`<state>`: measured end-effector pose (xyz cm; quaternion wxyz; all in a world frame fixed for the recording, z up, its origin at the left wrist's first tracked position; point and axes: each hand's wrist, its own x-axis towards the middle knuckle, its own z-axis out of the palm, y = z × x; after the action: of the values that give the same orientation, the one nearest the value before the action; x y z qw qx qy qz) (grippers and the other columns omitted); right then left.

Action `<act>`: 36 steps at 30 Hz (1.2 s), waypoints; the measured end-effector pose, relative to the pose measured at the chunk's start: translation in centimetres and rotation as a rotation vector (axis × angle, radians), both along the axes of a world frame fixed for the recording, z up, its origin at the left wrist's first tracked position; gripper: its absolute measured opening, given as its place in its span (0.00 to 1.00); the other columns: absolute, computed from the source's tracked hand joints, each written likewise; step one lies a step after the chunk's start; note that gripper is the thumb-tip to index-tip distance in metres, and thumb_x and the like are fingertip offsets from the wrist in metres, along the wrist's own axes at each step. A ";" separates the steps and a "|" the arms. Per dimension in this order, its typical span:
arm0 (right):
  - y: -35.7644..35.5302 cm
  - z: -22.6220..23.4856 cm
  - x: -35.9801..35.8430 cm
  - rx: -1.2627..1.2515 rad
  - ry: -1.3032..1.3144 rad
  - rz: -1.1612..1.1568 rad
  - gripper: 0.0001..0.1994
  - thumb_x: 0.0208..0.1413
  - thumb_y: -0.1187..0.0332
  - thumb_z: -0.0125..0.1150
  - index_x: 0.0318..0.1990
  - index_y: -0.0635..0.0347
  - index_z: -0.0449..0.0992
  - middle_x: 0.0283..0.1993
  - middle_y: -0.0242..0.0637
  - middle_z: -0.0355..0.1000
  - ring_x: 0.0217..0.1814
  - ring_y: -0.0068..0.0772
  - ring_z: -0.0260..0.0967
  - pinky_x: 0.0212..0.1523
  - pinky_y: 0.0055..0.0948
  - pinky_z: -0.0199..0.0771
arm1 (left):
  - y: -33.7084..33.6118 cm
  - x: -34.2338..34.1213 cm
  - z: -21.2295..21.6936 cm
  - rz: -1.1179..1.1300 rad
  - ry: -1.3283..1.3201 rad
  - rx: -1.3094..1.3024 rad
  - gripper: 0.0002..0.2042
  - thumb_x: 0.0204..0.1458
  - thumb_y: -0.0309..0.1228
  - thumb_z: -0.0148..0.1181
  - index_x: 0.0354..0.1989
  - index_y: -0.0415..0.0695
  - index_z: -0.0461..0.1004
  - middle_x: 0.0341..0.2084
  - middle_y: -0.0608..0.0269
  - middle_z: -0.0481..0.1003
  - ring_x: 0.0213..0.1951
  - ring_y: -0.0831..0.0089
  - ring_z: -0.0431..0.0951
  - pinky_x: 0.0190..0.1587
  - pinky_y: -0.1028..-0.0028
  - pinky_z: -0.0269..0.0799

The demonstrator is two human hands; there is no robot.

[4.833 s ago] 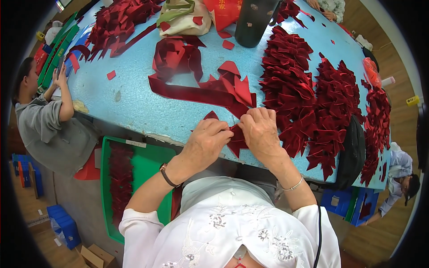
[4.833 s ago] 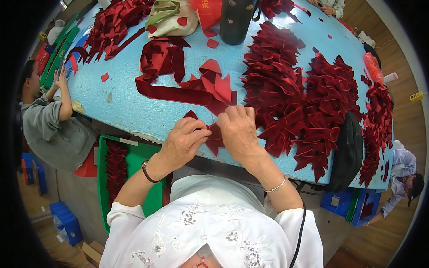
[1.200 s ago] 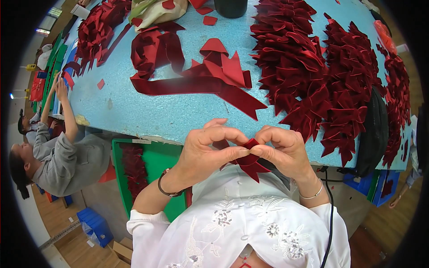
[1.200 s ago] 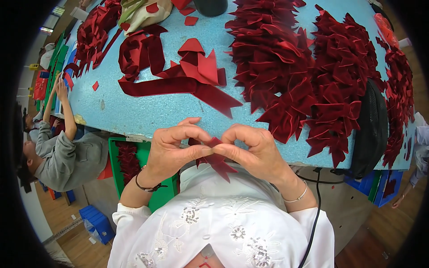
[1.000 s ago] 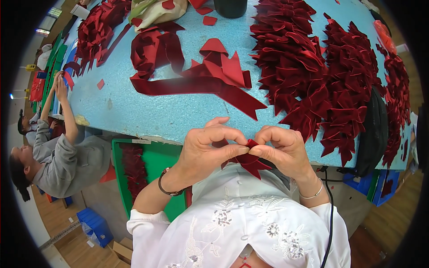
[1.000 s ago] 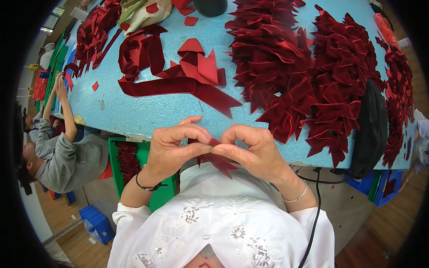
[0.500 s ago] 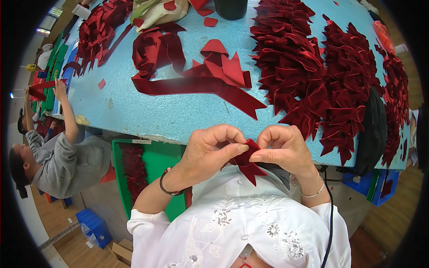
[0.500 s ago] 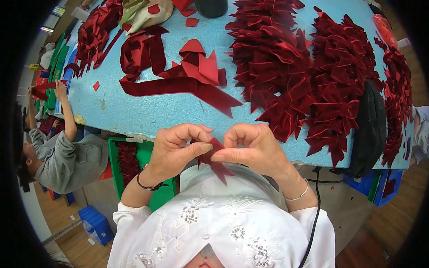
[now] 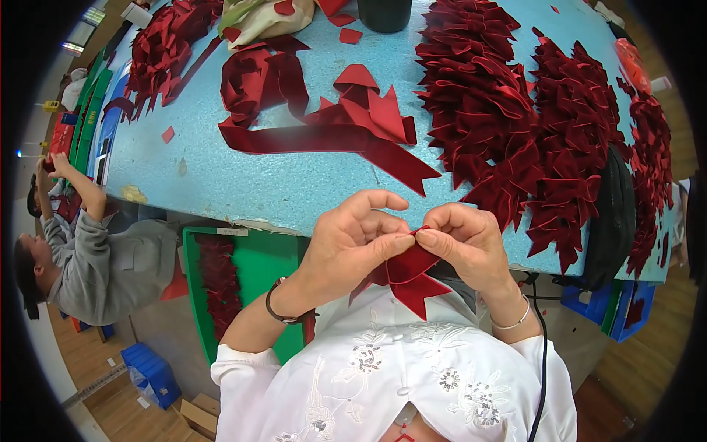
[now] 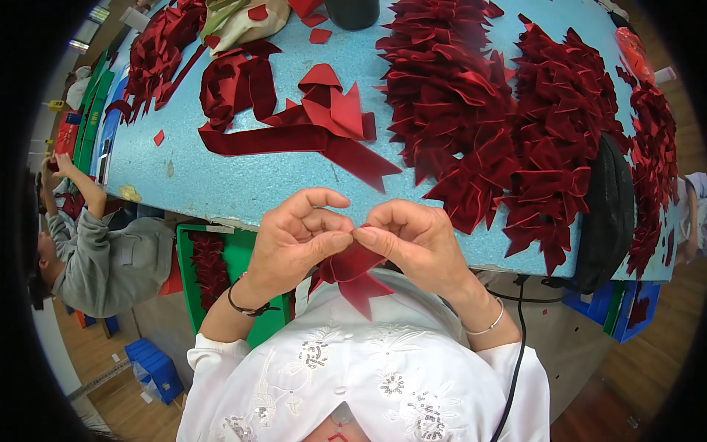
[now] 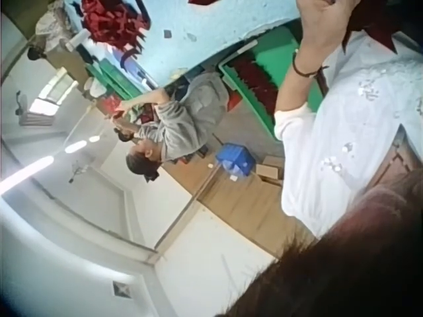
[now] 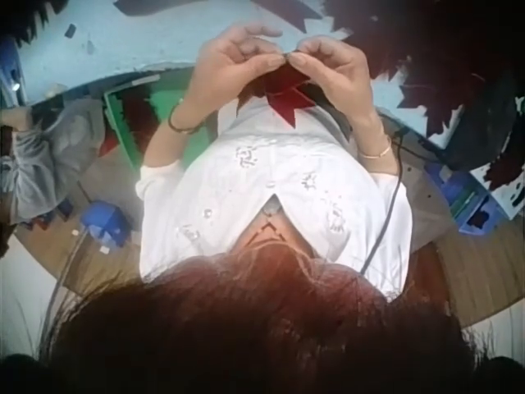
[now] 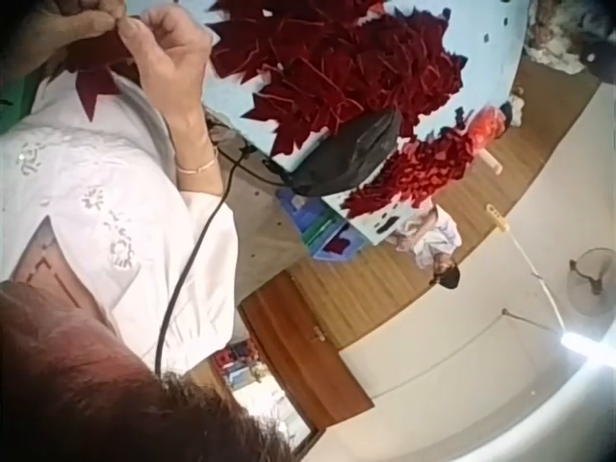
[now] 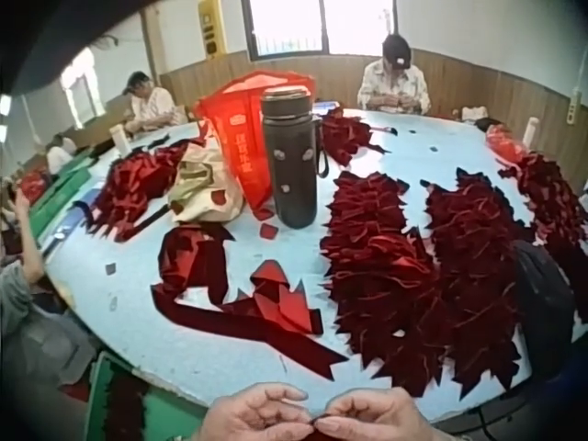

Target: Assembling red ribbon bows by hand at a factory workstation.

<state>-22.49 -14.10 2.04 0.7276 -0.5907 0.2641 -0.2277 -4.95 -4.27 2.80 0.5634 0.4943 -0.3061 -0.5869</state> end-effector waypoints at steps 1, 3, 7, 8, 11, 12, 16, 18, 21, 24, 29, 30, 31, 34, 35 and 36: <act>0.0 -0.1 0.0 -0.028 0.013 -0.016 0.08 0.54 0.71 0.66 0.31 0.66 0.75 0.24 0.25 0.69 0.25 0.12 0.58 0.23 0.15 0.57 | 0.0 0.1 0.1 0.001 0.001 -0.001 0.15 0.51 0.20 0.64 0.48 0.33 0.71 0.35 0.61 0.79 0.36 0.80 0.77 0.37 0.82 0.74; 0.0 -0.1 0.0 -0.084 0.037 -0.049 0.08 0.55 0.70 0.65 0.31 0.66 0.75 0.24 0.24 0.68 0.25 0.12 0.58 0.23 0.15 0.56 | 0.1 0.4 0.3 -0.140 -0.075 0.026 0.16 0.50 0.19 0.64 0.48 0.33 0.71 0.35 0.61 0.78 0.35 0.81 0.77 0.37 0.82 0.74; 0.4 0.3 0.1 -0.104 0.037 -0.040 0.08 0.56 0.70 0.64 0.30 0.66 0.75 0.23 0.24 0.67 0.24 0.12 0.57 0.23 0.15 0.55 | -0.1 1.0 0.5 -0.237 -0.139 0.081 0.15 0.49 0.19 0.65 0.46 0.33 0.74 0.34 0.62 0.79 0.34 0.81 0.77 0.37 0.81 0.74; 0.4 0.3 0.1 -0.104 0.038 -0.039 0.08 0.56 0.70 0.64 0.30 0.66 0.75 0.23 0.24 0.67 0.24 0.12 0.57 0.23 0.15 0.55 | -0.2 1.1 0.6 -0.251 -0.151 0.102 0.14 0.49 0.19 0.65 0.45 0.33 0.75 0.34 0.62 0.79 0.34 0.82 0.76 0.37 0.81 0.74; 0.4 0.0 0.1 -0.162 0.055 -0.044 0.08 0.57 0.70 0.63 0.31 0.66 0.74 0.24 0.24 0.67 0.25 0.12 0.57 0.23 0.15 0.56 | -0.4 1.4 0.7 -0.294 -0.122 0.171 0.10 0.49 0.20 0.65 0.41 0.33 0.77 0.32 0.64 0.79 0.33 0.82 0.76 0.36 0.82 0.74; 0.4 -0.1 0.1 -0.162 0.056 -0.044 0.08 0.57 0.70 0.63 0.31 0.66 0.74 0.24 0.24 0.67 0.25 0.12 0.57 0.23 0.15 0.56 | -0.4 1.4 0.8 -0.317 -0.108 0.205 0.09 0.49 0.21 0.66 0.38 0.34 0.78 0.31 0.64 0.79 0.32 0.83 0.76 0.35 0.82 0.74; 0.5 -0.6 0.1 -0.100 0.055 -0.023 0.08 0.58 0.70 0.62 0.32 0.66 0.74 0.25 0.24 0.67 0.26 0.12 0.58 0.25 0.15 0.57 | -0.6 1.7 1.0 -0.344 -0.051 0.181 0.06 0.49 0.22 0.66 0.36 0.35 0.79 0.28 0.66 0.78 0.30 0.84 0.75 0.33 0.82 0.73; 0.5 -0.5 0.3 0.005 0.051 -0.002 0.08 0.58 0.70 0.61 0.32 0.66 0.73 0.26 0.24 0.68 0.27 0.12 0.58 0.25 0.15 0.58 | -0.5 1.6 0.6 -0.333 -0.054 0.178 0.06 0.50 0.22 0.66 0.36 0.35 0.79 0.28 0.66 0.78 0.30 0.84 0.75 0.32 0.83 0.72; 0.5 -0.3 0.6 0.037 0.034 -0.008 0.08 0.58 0.71 0.61 0.32 0.66 0.73 0.26 0.24 0.67 0.27 0.12 0.58 0.26 0.15 0.58 | -0.5 1.6 0.2 -0.309 -0.059 0.176 0.06 0.50 0.23 0.66 0.36 0.35 0.79 0.28 0.67 0.78 0.29 0.85 0.74 0.31 0.83 0.71; 0.8 0.2 0.4 -0.007 0.002 -0.044 0.07 0.58 0.71 0.61 0.32 0.66 0.73 0.25 0.24 0.67 0.26 0.12 0.57 0.25 0.15 0.58 | -0.6 1.2 0.8 -0.301 -0.100 0.151 0.06 0.50 0.23 0.66 0.35 0.35 0.78 0.28 0.68 0.77 0.29 0.85 0.74 0.31 0.84 0.70; 0.9 0.5 0.1 -0.223 0.073 -0.053 0.06 0.58 0.72 0.61 0.32 0.66 0.72 0.24 0.23 0.66 0.26 0.11 0.57 0.25 0.15 0.58 | -0.7 1.4 0.5 -0.343 -0.088 0.180 0.06 0.50 0.23 0.66 0.34 0.36 0.77 0.28 0.69 0.77 0.29 0.86 0.73 0.31 0.84 0.70; 0.9 0.5 0.0 -0.206 0.084 -0.062 0.06 0.58 0.72 0.61 0.32 0.66 0.72 0.24 0.23 0.67 0.25 0.11 0.57 0.25 0.15 0.58 | -0.7 1.4 0.6 -0.364 -0.101 0.183 0.06 0.50 0.23 0.66 0.33 0.36 0.76 0.27 0.69 0.77 0.29 0.86 0.73 0.31 0.84 0.70; 1.0 0.5 0.0 -0.190 0.095 -0.071 0.06 0.58 0.72 0.61 0.32 0.66 0.72 0.24 0.23 0.67 0.25 0.11 0.57 0.25 0.15 0.58 | -0.8 1.5 0.7 -0.384 -0.113 0.186 0.06 0.50 0.24 0.67 0.33 0.37 0.76 0.27 0.69 0.77 0.29 0.86 0.73 0.31 0.84 0.70; 1.1 0.0 0.0 -0.105 0.088 -0.073 0.07 0.58 0.72 0.60 0.32 0.66 0.72 0.24 0.24 0.67 0.25 0.11 0.57 0.25 0.15 0.58 | -0.8 1.4 0.5 -0.407 -0.158 0.154 0.06 0.49 0.24 0.67 0.32 0.37 0.75 0.27 0.69 0.76 0.29 0.86 0.73 0.30 0.84 0.69; 1.2 -0.3 0.0 -0.061 0.085 -0.073 0.07 0.59 0.72 0.60 0.31 0.66 0.72 0.24 0.24 0.67 0.25 0.11 0.57 0.25 0.15 0.58 | -0.8 1.4 0.3 -0.407 -0.187 0.122 0.07 0.49 0.24 0.67 0.31 0.37 0.75 0.27 0.69 0.76 0.28 0.86 0.73 0.30 0.84 0.69; 1.3 -0.4 0.1 -0.063 0.081 -0.075 0.07 0.59 0.72 0.60 0.31 0.66 0.72 0.24 0.24 0.67 0.25 0.11 0.57 0.25 0.15 0.58 | -0.7 1.3 0.2 -0.408 -0.215 0.090 0.07 0.49 0.24 0.67 0.31 0.37 0.75 0.27 0.69 0.76 0.28 0.87 0.72 0.29 0.84 0.69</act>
<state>-22.43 -12.85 1.59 0.6883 -0.6117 0.3082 -0.2388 -3.60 -5.00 3.04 0.3747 0.5065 -0.4315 -0.6456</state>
